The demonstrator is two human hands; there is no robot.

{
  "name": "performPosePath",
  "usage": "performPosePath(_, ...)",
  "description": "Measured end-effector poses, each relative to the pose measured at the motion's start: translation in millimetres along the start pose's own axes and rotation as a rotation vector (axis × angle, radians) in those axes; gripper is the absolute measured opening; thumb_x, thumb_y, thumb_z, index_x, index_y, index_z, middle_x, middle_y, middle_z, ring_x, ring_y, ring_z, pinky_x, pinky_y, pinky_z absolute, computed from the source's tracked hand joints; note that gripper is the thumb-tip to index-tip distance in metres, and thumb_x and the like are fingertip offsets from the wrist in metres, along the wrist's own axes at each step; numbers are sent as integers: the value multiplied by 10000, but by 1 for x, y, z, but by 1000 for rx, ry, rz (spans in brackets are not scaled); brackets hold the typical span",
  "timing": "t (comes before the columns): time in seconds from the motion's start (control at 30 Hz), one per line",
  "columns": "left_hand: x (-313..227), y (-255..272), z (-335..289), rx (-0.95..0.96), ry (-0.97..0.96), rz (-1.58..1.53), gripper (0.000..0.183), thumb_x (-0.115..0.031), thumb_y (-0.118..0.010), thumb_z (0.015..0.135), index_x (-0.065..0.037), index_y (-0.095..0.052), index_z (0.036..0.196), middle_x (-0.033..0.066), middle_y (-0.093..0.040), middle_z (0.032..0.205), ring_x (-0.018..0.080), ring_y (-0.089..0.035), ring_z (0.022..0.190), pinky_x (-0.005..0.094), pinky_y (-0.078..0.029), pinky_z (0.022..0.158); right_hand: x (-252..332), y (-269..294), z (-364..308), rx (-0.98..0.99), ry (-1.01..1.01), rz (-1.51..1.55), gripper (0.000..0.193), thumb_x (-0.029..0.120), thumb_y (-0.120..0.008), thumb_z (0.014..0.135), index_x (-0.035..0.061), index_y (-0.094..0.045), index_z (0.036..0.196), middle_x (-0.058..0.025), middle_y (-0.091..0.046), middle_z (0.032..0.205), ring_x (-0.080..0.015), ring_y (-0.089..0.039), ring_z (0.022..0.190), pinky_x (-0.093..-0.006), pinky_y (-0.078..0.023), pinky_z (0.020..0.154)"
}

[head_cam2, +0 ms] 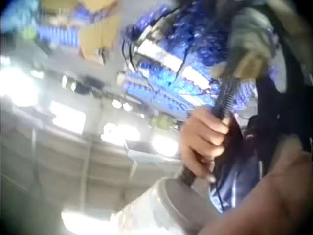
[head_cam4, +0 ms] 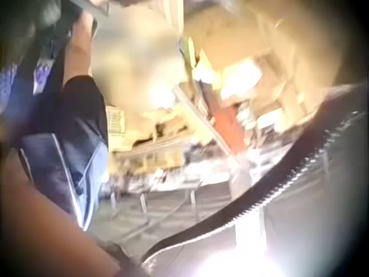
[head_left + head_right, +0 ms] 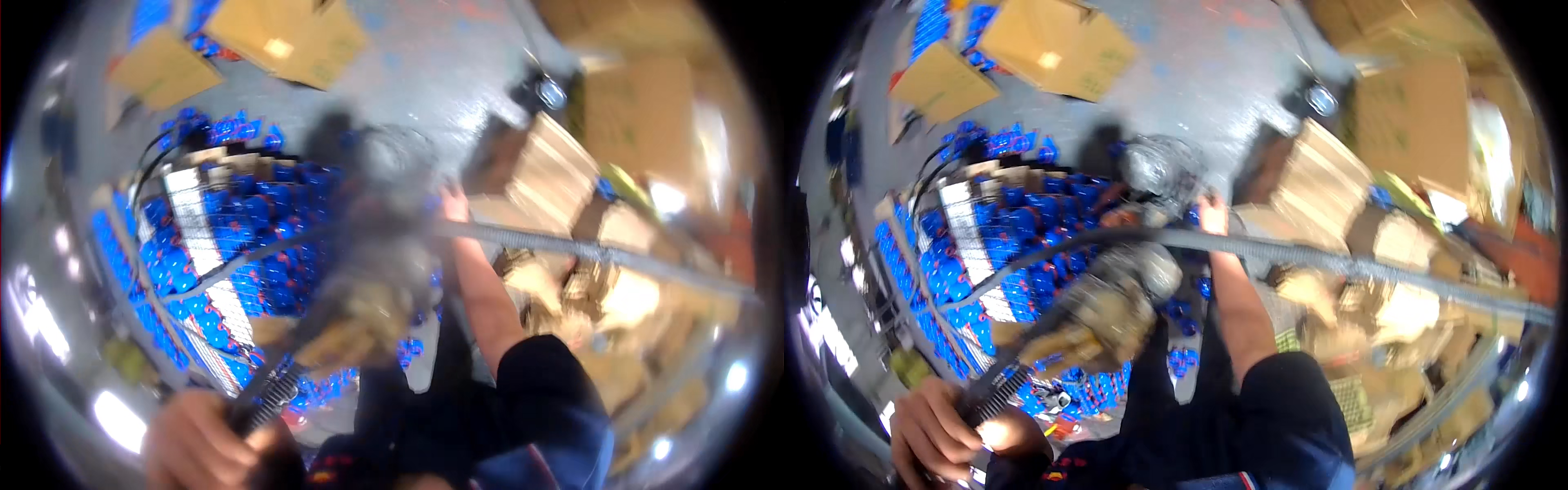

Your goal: The person paints blue plastic parts by dipping a brush into a red container and applying the paint to the interior of the objects, then sprays them with a canister while holding them by hand.

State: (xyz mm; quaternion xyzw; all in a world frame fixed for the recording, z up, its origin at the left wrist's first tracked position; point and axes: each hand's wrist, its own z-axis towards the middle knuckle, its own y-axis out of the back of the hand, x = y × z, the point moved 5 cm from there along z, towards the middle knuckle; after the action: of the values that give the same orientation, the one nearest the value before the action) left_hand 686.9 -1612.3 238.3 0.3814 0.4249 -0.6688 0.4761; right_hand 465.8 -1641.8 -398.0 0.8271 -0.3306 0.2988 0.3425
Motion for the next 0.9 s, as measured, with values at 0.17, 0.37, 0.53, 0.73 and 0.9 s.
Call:
performPosePath(0.17, -10, -3, -38, -367, -247, -40, 118, -146, -733, 766, -137, -671, 866, 9, -588, 544, 95, -480, 398, 239, -471, 460, 77, 101, -85, 32, -305, 320, 491, 269, -639, 890, -18, -559, 1280, -182, -673, 1142, -279, -616, 1115, -326, -428, 1000)
performPosePath(0.37, 8, 5, -33, -331, 132, -5, 483, -465, -691, 856, -135, -572, 1188, 42, -633, 993, 202, -596, 916, 412, -458, 949, 31, 169, -204, -129, -148, 304, 401, 206, -621, 888, 24, -612, 1245, -169, -686, 1127, -208, -643, 1074, -316, -490, 912)
performPosePath(0.53, -23, -20, -12, -717, 251, 561, 558, -457, -637, 907, -63, -542, 1290, 92, -635, 1140, 246, -597, 1068, 391, -436, 993, -2, 178, -289, -117, -126, 664, 301, 167, -628, 922, 48, -639, 1198, -46, -688, 963, -103, -620, 761, -230, -468, 608)
performPosePath(0.73, -43, -50, -33, -663, 603, 835, 652, -434, -706, 860, 69, -582, 1256, 164, -597, 1278, 219, -534, 1218, 321, -398, 1034, 93, 212, -344, -89, 188, 661, 248, 100, -620, 912, -24, -643, 1125, -95, -694, 914, -142, -648, 784, -265, -519, 690)
performPosePath(0.9, -90, -87, -63, -272, 654, 1274, 864, -514, -730, 791, 58, -438, 1369, 243, -579, 1283, 307, -568, 1196, 365, -439, 1011, 316, 283, -424, 37, 743, 619, 220, 73, -609, 927, -24, -645, 1121, -104, -683, 1028, -162, -648, 921, -300, -514, 844)
